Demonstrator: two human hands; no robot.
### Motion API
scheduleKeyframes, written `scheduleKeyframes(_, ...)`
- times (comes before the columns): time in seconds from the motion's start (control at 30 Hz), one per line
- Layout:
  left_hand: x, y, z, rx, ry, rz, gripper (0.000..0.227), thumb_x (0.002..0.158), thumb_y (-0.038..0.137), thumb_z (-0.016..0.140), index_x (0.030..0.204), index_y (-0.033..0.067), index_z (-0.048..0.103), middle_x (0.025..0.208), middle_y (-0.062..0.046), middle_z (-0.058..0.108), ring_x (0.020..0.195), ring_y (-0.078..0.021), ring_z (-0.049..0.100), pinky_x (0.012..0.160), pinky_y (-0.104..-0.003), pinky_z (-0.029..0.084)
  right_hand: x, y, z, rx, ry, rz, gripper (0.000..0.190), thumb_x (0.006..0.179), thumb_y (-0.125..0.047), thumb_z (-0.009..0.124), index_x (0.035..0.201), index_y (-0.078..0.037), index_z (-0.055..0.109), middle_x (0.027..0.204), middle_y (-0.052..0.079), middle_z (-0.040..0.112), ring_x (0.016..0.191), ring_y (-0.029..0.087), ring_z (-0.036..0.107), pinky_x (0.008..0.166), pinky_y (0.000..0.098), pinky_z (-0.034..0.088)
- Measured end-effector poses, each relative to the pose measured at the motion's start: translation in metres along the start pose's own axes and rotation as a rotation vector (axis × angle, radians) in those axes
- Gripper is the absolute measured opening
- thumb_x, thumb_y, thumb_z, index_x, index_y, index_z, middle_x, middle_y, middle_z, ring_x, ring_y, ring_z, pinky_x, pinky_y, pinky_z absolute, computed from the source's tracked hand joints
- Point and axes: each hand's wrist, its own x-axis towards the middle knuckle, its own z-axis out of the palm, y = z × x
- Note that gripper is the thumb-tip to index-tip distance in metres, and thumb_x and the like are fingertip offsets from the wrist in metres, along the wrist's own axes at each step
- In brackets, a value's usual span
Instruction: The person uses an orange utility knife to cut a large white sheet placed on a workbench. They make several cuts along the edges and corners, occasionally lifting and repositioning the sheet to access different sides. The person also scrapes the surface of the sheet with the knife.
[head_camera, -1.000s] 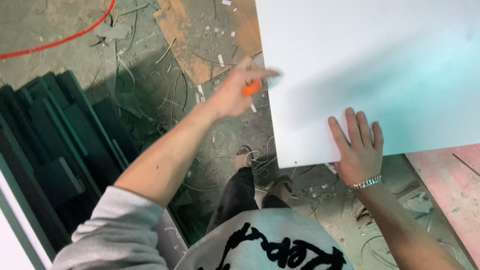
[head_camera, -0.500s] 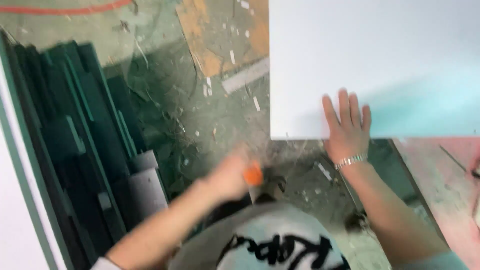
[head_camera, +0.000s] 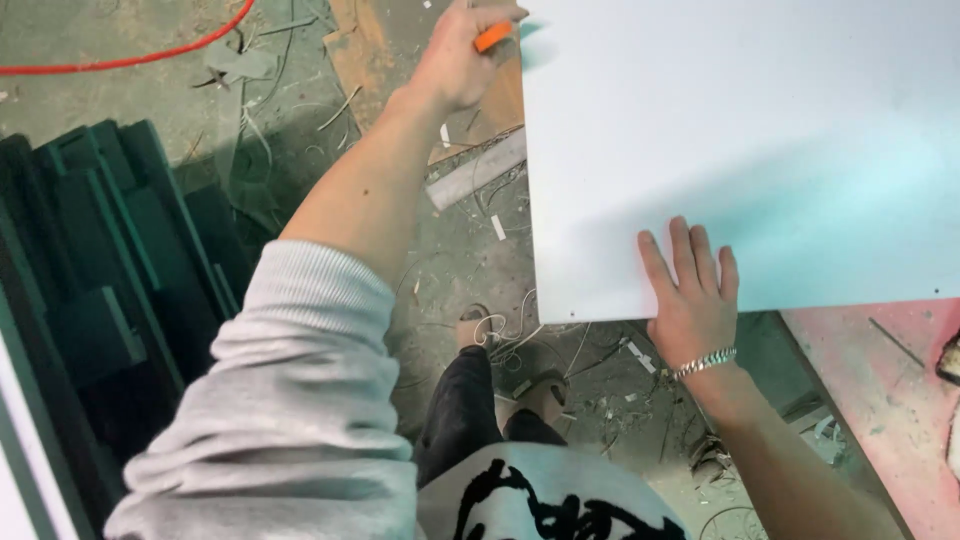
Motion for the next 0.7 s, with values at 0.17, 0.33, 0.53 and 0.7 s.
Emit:
scheduleKeyframes(0.17, 0.052, -0.008, -0.001, -0.042, -0.028, -0.278, 0.009, 0.104, 0.021, 0.058, 0.105, 0.0122, 0.055, 0.096, -0.005, 0.056, 0.089, -0.0211, 0.058, 0.079, -0.037, 0.048, 0.003, 0.000, 0.003, 0.008, 0.013, 0.016, 0.121, 0.047, 0.005, 0.087, 0.159, -0.017, 0.046, 0.164, 0.018, 0.043, 0.152, 0.037, 0.042, 0.122, 0.0601, 0.035)
scheduleKeyframes(0.33, 0.053, -0.019, 0.001, 0.062, -0.140, -0.294, 0.025, 0.103, 0.043, 0.057, 0.098, 0.0189, 0.052, 0.090, -0.002, 0.055, 0.080, -0.0184, 0.052, 0.073, -0.038, 0.047, 0.001, 0.000, 0.006, 0.018, 0.057, 0.021, 0.120, 0.045, 0.007, 0.091, 0.156, -0.016, 0.054, 0.166, 0.018, 0.042, 0.155, 0.036, 0.039, 0.120, 0.0621, 0.039)
scheduleKeyframes(0.53, -0.004, -0.031, 0.034, -0.427, -0.179, 0.234, 0.040, 0.088, -0.019, 0.075, 0.123, -0.0012, 0.068, 0.124, -0.009, 0.038, 0.121, -0.0336, 0.056, 0.118, -0.042, 0.051, 0.002, -0.001, 0.001, 0.045, 0.015, 0.019, 0.124, 0.045, 0.007, 0.089, 0.160, -0.014, 0.047, 0.166, 0.019, 0.041, 0.153, 0.039, 0.039, 0.121, 0.0628, 0.034)
scheduleKeyframes(0.7, -0.112, 0.033, 0.039, -0.317, -0.324, 0.000, 0.037, 0.083, -0.020, 0.060, 0.094, 0.0079, 0.038, 0.116, -0.014, 0.071, 0.079, -0.0111, 0.051, 0.090, -0.024, 0.047, -0.001, -0.002, 0.003, 0.070, -0.031, 0.040, 0.128, 0.045, 0.002, 0.096, 0.161, -0.016, 0.043, 0.164, 0.022, 0.041, 0.151, 0.041, 0.037, 0.121, 0.0625, 0.026)
